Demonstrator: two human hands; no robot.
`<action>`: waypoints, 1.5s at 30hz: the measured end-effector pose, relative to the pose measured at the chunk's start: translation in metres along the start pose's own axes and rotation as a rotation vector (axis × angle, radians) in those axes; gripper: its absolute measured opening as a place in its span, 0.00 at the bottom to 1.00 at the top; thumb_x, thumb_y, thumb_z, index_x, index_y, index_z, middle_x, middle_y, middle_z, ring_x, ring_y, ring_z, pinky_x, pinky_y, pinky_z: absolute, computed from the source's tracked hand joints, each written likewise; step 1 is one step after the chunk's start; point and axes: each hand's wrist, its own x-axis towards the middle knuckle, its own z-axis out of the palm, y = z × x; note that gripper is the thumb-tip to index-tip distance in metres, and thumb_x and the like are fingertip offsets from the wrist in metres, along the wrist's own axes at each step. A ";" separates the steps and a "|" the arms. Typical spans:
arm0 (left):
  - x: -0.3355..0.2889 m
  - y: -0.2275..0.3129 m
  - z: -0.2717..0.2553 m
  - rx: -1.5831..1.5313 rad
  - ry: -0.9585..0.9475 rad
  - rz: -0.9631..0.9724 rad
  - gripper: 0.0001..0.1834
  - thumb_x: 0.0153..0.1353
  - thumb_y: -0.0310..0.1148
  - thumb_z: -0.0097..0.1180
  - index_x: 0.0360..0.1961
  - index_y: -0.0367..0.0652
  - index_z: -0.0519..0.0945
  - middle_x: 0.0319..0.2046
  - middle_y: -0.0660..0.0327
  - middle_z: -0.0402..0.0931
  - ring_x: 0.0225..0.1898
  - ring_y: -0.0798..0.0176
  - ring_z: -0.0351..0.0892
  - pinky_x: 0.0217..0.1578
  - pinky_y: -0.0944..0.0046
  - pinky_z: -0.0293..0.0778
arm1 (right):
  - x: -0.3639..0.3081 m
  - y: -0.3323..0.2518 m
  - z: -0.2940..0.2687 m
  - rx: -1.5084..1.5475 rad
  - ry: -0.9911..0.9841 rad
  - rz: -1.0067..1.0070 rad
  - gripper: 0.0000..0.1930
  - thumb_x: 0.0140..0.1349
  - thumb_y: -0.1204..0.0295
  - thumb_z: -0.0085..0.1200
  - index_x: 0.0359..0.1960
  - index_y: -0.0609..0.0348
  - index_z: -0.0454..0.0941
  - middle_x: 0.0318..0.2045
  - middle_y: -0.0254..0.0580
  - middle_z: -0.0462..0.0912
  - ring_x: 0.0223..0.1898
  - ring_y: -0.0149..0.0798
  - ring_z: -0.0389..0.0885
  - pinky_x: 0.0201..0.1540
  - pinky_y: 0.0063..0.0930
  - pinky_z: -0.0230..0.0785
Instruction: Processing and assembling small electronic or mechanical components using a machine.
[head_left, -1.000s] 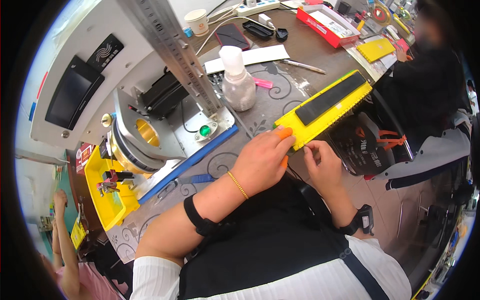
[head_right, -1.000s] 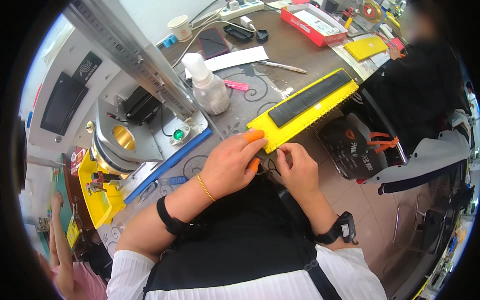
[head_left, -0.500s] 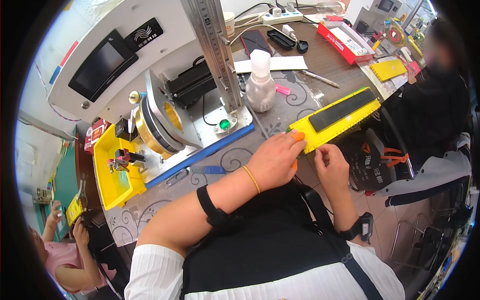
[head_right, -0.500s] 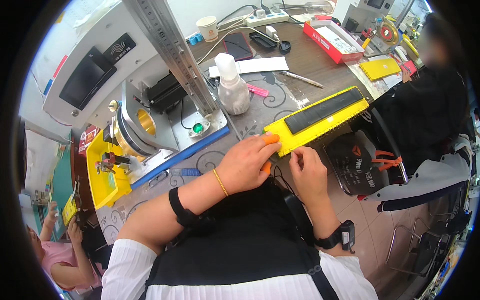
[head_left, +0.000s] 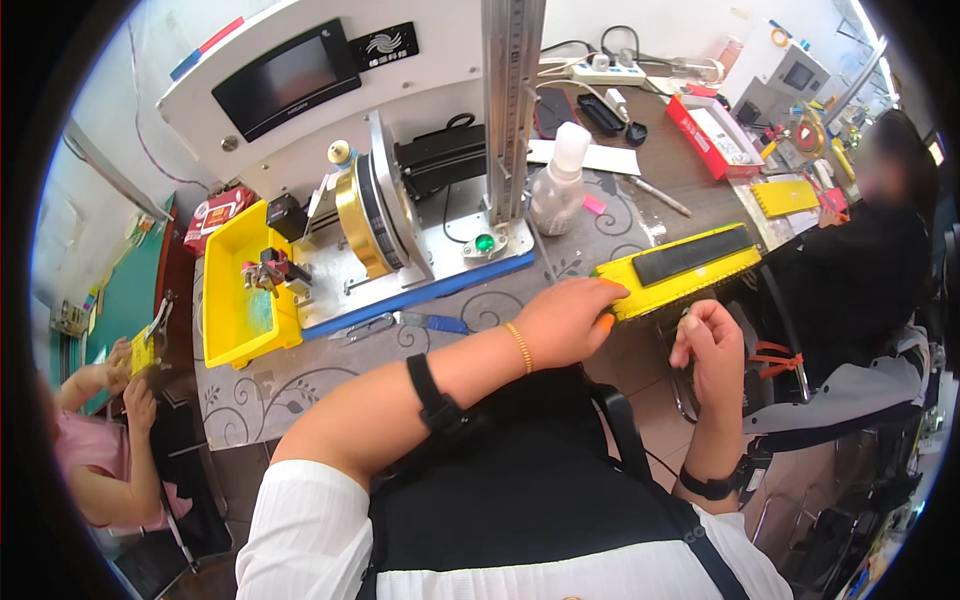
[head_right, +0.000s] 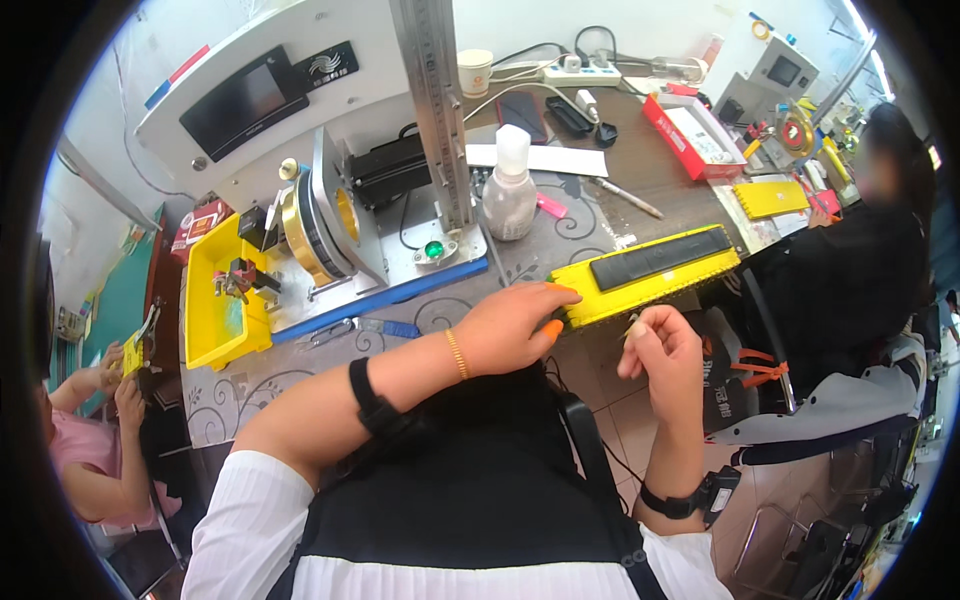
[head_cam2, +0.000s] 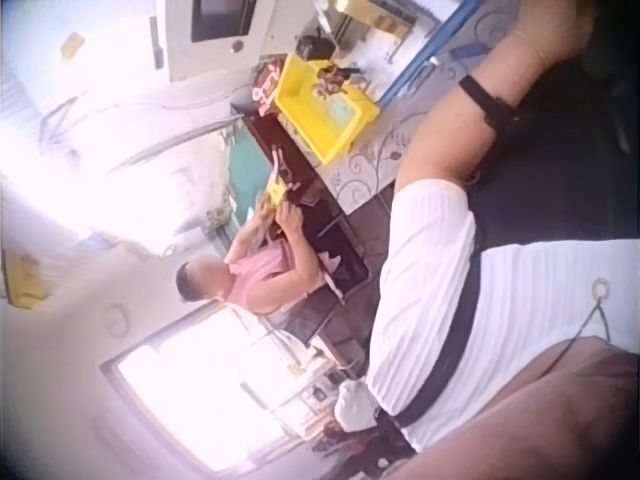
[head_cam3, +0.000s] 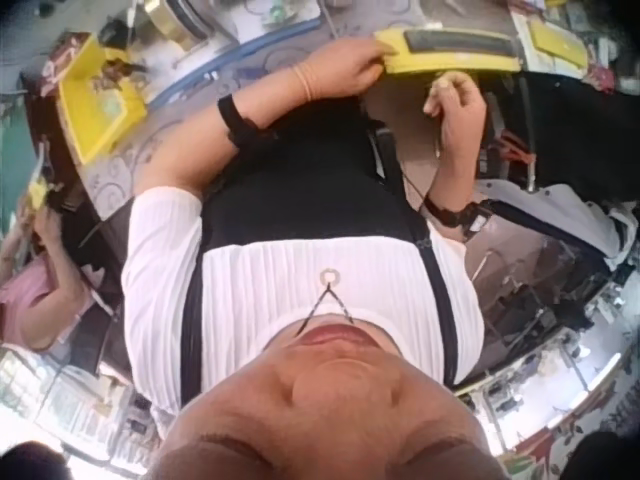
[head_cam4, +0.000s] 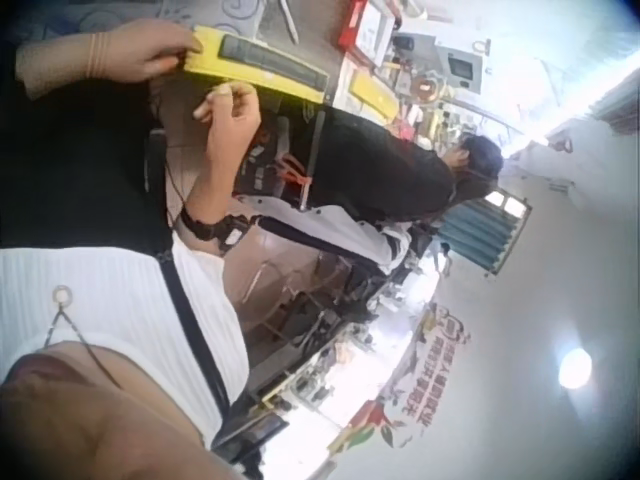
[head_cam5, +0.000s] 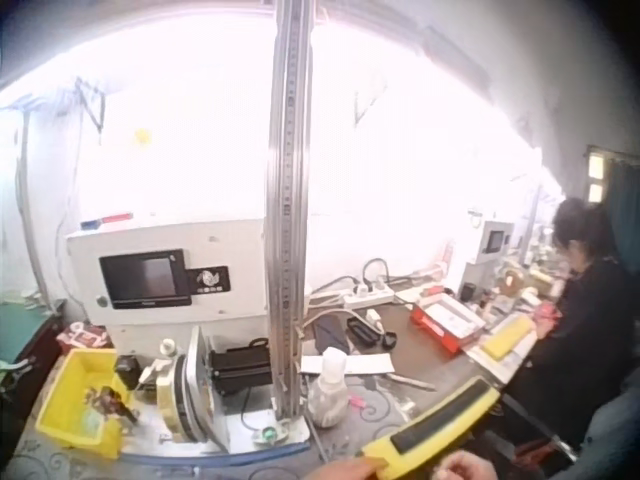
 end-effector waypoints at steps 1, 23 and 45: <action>0.002 0.013 -0.009 -0.226 0.027 -0.039 0.22 0.57 0.28 0.56 0.54 0.39 0.74 0.52 0.51 0.75 0.55 0.50 0.74 0.57 0.58 0.69 | -0.005 -0.008 -0.001 0.078 -0.055 0.021 0.04 0.64 0.74 0.52 0.35 0.61 0.72 0.23 0.31 0.75 0.19 0.20 0.71 0.23 0.11 0.61; 0.024 -0.001 -0.117 -1.308 0.729 -0.432 0.11 0.69 0.34 0.53 0.44 0.37 0.77 0.35 0.62 0.79 0.32 0.68 0.81 0.38 0.68 0.79 | 0.134 -0.090 0.151 0.234 -0.368 -0.207 0.08 0.68 0.67 0.52 0.37 0.58 0.72 0.20 0.24 0.69 0.17 0.18 0.64 0.20 0.14 0.54; 0.001 -0.028 -0.078 -1.246 0.699 -0.565 0.10 0.68 0.33 0.54 0.44 0.37 0.76 0.33 0.61 0.77 0.28 0.69 0.78 0.34 0.68 0.80 | 0.129 -0.053 0.148 0.041 -0.189 -0.200 0.10 0.66 0.66 0.56 0.40 0.60 0.77 0.24 0.25 0.74 0.19 0.18 0.65 0.21 0.14 0.56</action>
